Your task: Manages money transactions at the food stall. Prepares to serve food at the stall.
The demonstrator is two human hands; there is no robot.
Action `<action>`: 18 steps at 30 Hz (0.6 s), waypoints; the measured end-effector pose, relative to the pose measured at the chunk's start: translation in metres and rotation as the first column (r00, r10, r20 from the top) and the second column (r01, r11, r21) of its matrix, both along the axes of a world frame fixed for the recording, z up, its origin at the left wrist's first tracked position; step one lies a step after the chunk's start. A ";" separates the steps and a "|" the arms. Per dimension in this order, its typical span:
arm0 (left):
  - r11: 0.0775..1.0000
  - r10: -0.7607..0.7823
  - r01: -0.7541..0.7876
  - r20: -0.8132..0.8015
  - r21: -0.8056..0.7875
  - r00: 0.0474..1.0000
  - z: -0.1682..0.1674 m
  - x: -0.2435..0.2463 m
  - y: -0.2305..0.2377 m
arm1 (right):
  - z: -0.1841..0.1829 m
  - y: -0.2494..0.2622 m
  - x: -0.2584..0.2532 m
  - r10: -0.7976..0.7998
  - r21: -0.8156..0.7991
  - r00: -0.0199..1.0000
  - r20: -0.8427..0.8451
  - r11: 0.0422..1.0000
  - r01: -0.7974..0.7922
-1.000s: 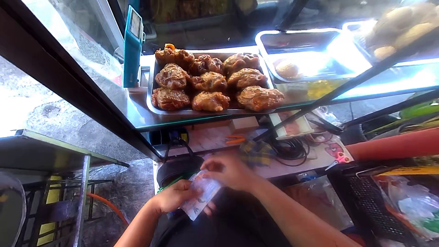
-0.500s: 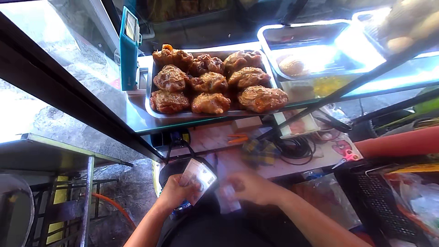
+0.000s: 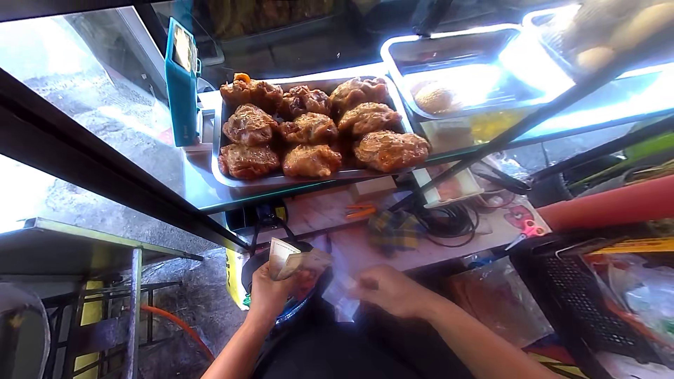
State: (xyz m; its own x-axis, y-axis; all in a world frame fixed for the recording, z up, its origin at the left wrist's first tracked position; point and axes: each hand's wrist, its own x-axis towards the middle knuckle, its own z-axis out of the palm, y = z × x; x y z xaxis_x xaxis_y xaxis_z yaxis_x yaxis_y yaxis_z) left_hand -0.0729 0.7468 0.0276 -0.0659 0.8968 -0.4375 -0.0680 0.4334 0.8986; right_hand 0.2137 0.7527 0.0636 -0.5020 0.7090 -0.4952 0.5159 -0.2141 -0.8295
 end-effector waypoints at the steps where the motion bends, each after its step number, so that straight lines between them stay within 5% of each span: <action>1: 1.000 0.006 -0.006 0.007 0.004 1.000 0.000 0.001 0.000 | 0.000 -0.001 -0.002 -0.029 0.052 0.999 -0.034 0.998 0.030; 5: 0.999 0.038 -0.038 0.025 0.010 0.999 0.002 0.004 0.000 | -0.006 -0.005 -0.013 -0.137 0.288 0.977 -0.163 0.941 0.180; 9: 0.998 0.053 -0.052 0.052 -0.026 0.997 0.003 0.008 -0.001 | -0.018 -0.008 -0.022 -0.137 0.492 0.988 -0.070 0.857 0.154; 18: 0.985 0.075 -0.041 0.202 -0.166 0.976 0.007 0.012 -0.002 | -0.019 -0.007 -0.044 -0.231 0.714 0.926 -0.299 0.590 0.378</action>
State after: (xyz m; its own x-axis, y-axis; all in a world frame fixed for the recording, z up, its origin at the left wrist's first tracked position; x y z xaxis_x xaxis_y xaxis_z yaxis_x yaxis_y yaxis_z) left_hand -0.0611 0.7451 0.0346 -0.0085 0.8117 -0.5841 -0.2743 0.5598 0.7819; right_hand 0.1699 0.7455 0.0444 -0.2024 0.9174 0.3427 0.3875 0.3964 -0.8323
